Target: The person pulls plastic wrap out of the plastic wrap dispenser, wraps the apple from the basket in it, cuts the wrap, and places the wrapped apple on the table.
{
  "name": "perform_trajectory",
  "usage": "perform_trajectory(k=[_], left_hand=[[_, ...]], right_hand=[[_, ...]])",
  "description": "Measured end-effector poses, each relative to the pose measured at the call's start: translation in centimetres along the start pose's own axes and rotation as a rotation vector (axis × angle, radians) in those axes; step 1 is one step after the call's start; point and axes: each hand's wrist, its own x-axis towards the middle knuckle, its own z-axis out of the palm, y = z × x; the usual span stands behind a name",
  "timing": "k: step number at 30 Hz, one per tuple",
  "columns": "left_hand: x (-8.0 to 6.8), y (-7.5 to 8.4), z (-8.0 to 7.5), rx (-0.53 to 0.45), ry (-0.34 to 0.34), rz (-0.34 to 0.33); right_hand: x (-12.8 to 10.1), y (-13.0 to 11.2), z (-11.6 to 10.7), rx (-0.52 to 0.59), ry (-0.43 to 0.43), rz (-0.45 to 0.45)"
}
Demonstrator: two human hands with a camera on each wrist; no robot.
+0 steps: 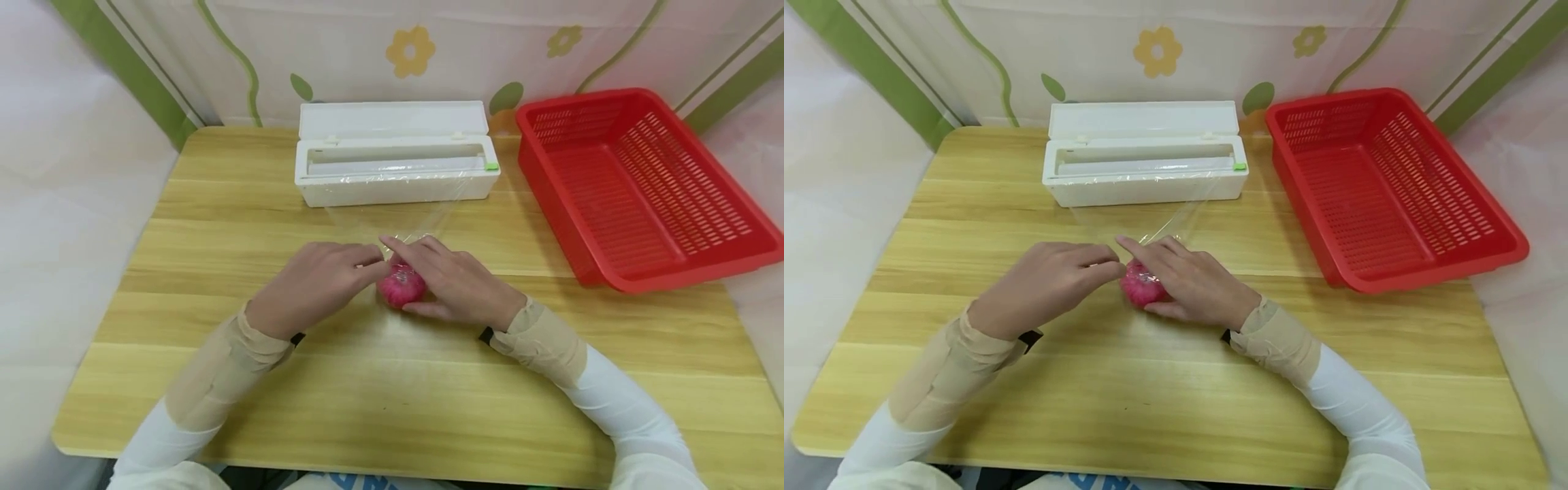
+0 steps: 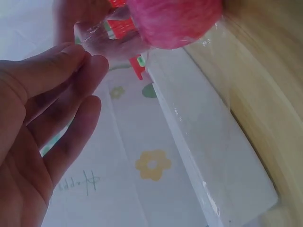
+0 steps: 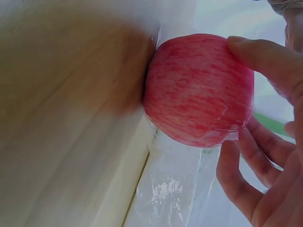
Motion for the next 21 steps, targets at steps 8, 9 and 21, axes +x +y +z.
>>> perform_trajectory(k=[8,9,21], left_hand=[[2.1,0.4,1.5,-0.025,0.032,-0.030],[2.2,0.4,1.6,-0.021,0.034,-0.030],[3.6,0.1,3.7,-0.019,0.142,-0.029]], right_hand=[[-0.1,0.5,0.2,0.025,0.038,0.013],[-0.1,0.5,0.2,0.032,0.045,0.021],[-0.1,0.8,-0.2,0.175,0.055,0.110]])
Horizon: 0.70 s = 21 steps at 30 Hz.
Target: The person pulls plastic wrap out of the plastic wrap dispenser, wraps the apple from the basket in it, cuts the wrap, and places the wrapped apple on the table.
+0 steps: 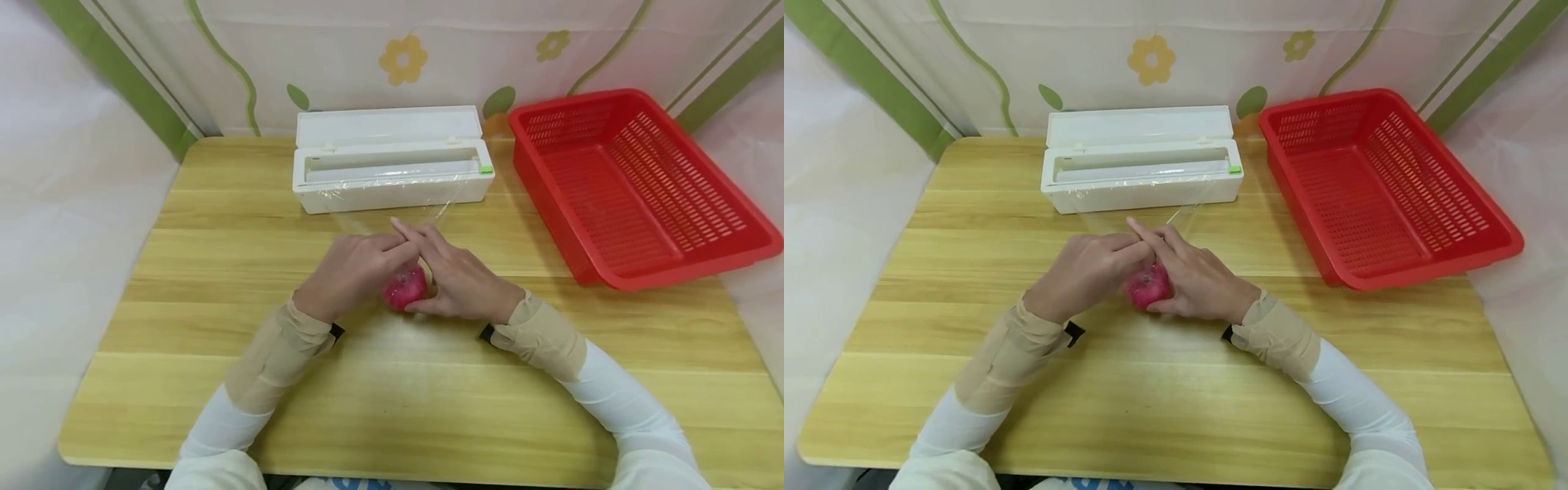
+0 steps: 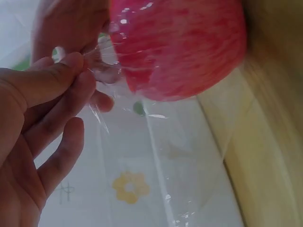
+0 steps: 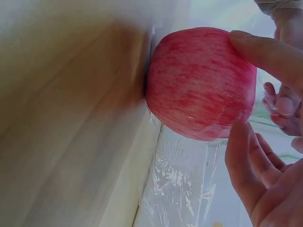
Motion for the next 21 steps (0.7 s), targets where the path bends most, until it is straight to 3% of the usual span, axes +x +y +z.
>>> perform_trajectory(k=[5,13,21], left_hand=[[-0.1,-0.3,1.3,-0.057,0.027,-0.021],[-0.5,-0.5,2.1,-0.207,0.009,-0.075],[-0.6,-0.6,2.9,-0.175,0.018,-0.070]], right_hand=[[0.0,0.1,-0.1,0.066,-0.023,0.020],[0.2,0.2,0.1,0.120,-0.040,0.009],[0.0,0.4,-0.2,0.119,-0.044,0.030]])
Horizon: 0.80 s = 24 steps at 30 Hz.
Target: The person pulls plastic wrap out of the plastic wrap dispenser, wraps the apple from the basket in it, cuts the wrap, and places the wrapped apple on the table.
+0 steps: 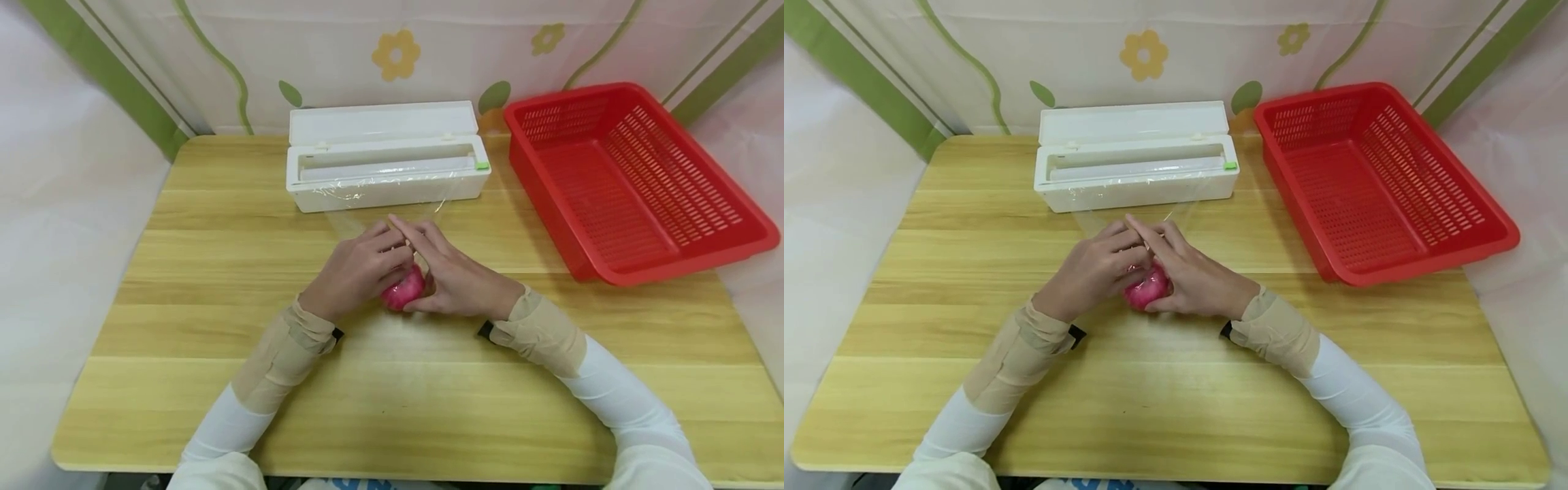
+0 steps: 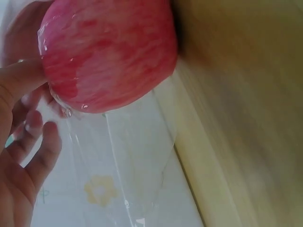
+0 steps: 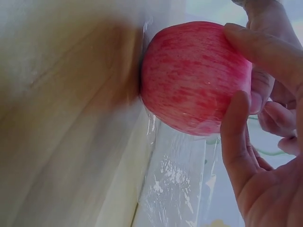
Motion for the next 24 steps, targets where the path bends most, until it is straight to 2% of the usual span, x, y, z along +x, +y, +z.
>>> perform_trajectory(k=[5,12,17,20,24], left_hand=[[-0.1,-0.1,-0.2,0.016,-0.036,-0.034],[-0.5,-0.8,-0.9,-0.042,-0.114,-0.046],[-0.9,-1.6,-1.1,-0.072,-0.129,-0.031],[-1.0,-2.0,-1.2,-0.078,-0.166,-0.036],[-1.0,-2.4,-1.4,-0.106,-0.234,-0.081]], right_hand=[[-0.1,-0.1,-0.4,0.013,-0.008,0.007],[-0.1,-0.5,-0.9,0.043,0.013,0.003],[-0.2,-0.4,-1.3,-0.104,0.064,-0.026],[-0.2,-0.2,-1.5,-0.209,0.092,-0.033],[-0.3,0.2,-1.6,-0.257,0.097,-0.033]])
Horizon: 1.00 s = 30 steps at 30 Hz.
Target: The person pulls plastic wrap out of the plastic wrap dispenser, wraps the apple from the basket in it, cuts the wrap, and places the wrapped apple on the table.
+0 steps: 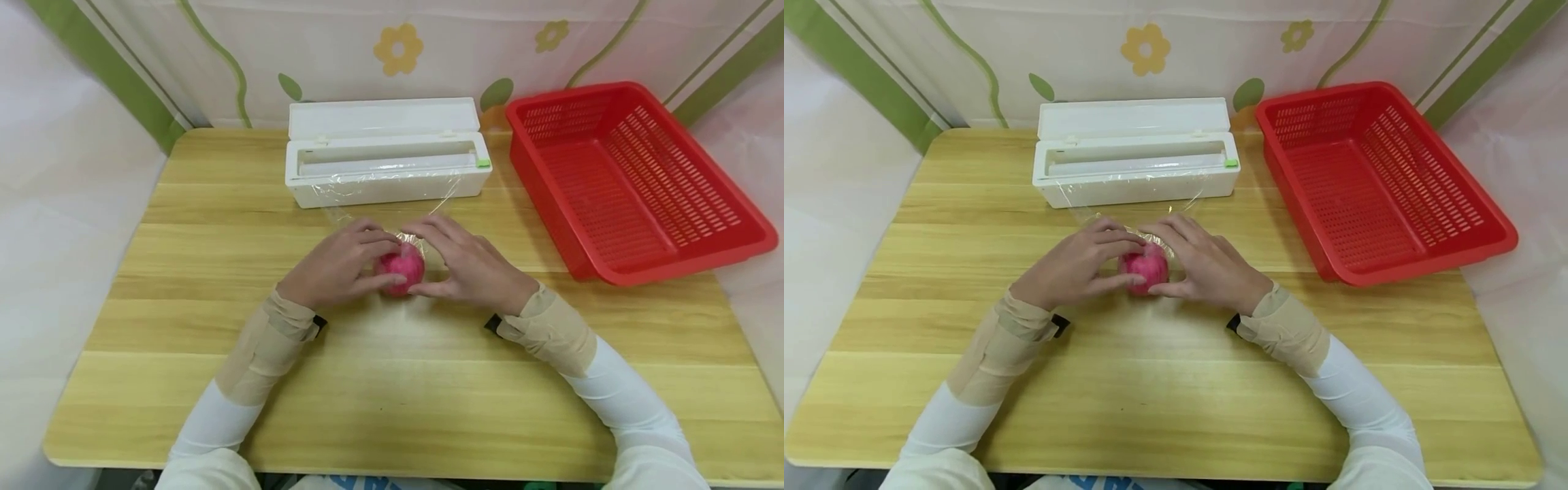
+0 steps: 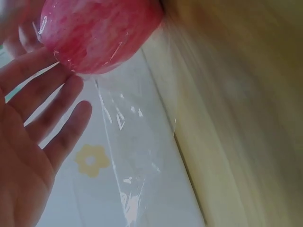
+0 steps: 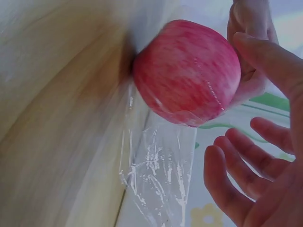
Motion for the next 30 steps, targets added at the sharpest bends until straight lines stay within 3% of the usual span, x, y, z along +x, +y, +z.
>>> perform_trajectory(k=[9,16,30], left_hand=[[-0.5,-0.4,-0.2,-0.097,-0.092,-0.077],[-1.0,-0.6,-0.3,-0.100,-0.162,-0.161],[-0.3,-0.6,0.7,-0.189,-0.159,-0.300]], right_hand=[[-0.1,0.6,0.5,-0.062,-0.022,-0.018],[-0.1,0.9,1.0,-0.058,-0.098,0.024],[0.7,1.8,1.4,0.054,-0.159,0.142]])
